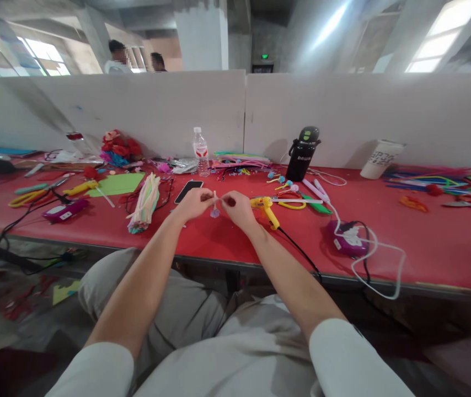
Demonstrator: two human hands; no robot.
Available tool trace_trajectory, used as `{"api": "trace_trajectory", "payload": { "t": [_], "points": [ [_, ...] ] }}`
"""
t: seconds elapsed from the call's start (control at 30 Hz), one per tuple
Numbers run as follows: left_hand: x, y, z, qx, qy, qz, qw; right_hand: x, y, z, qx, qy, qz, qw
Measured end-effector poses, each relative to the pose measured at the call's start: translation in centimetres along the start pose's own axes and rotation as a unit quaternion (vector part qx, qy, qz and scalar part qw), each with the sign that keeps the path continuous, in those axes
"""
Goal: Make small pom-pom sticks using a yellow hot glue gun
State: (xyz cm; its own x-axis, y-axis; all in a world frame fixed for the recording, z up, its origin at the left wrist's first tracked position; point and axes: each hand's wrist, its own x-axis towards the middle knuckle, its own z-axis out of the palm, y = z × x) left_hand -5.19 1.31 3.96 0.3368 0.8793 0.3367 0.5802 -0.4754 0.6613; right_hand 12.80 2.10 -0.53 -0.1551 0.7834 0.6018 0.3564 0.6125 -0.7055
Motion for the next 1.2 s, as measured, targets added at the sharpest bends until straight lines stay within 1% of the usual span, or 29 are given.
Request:
{"api": "trace_trajectory", "payload": {
  "t": [0.1, 0.17, 0.3, 0.47, 0.67, 0.8, 0.97, 1.2],
  "points": [
    [0.1, -0.6, -0.3, -0.042, 0.013, -0.012, 0.999, -0.2, -0.6, -0.5, 0.021, 0.010, -0.002, 1.000],
    [0.1, -0.8, -0.6, -0.056, 0.026, -0.021, 0.998, -0.3, -0.9, -0.7, 0.031, 0.003, -0.010, 0.999],
    [0.1, -0.4, -0.9, -0.080, 0.046, -0.043, 0.995, -0.4, -1.0, -0.6, 0.018, -0.034, -0.044, 0.998],
    [0.1, -0.2, -0.8, -0.094, 0.048, -0.056, 0.993, -0.6, -1.1, -0.3, -0.019, -0.068, -0.068, 0.995],
    [0.2, -0.4, -0.8, -0.105, 0.050, -0.063, 0.991, -0.6, -1.4, -0.4, -0.038, -0.073, -0.075, 0.994],
    [0.2, -0.5, -0.7, -0.108, 0.054, -0.064, 0.991, -0.7, -1.3, -0.3, -0.046, -0.077, -0.094, 0.992],
    [0.3, -0.8, -0.7, -0.107, 0.052, -0.082, 0.990, -0.7, -1.0, 0.0, -0.087, -0.086, -0.125, 0.985],
    [0.3, -0.9, -0.8, -0.140, 0.074, -0.093, 0.983, -0.6, -0.7, 0.0, -0.108, -0.086, -0.146, 0.980]
  ]
}}
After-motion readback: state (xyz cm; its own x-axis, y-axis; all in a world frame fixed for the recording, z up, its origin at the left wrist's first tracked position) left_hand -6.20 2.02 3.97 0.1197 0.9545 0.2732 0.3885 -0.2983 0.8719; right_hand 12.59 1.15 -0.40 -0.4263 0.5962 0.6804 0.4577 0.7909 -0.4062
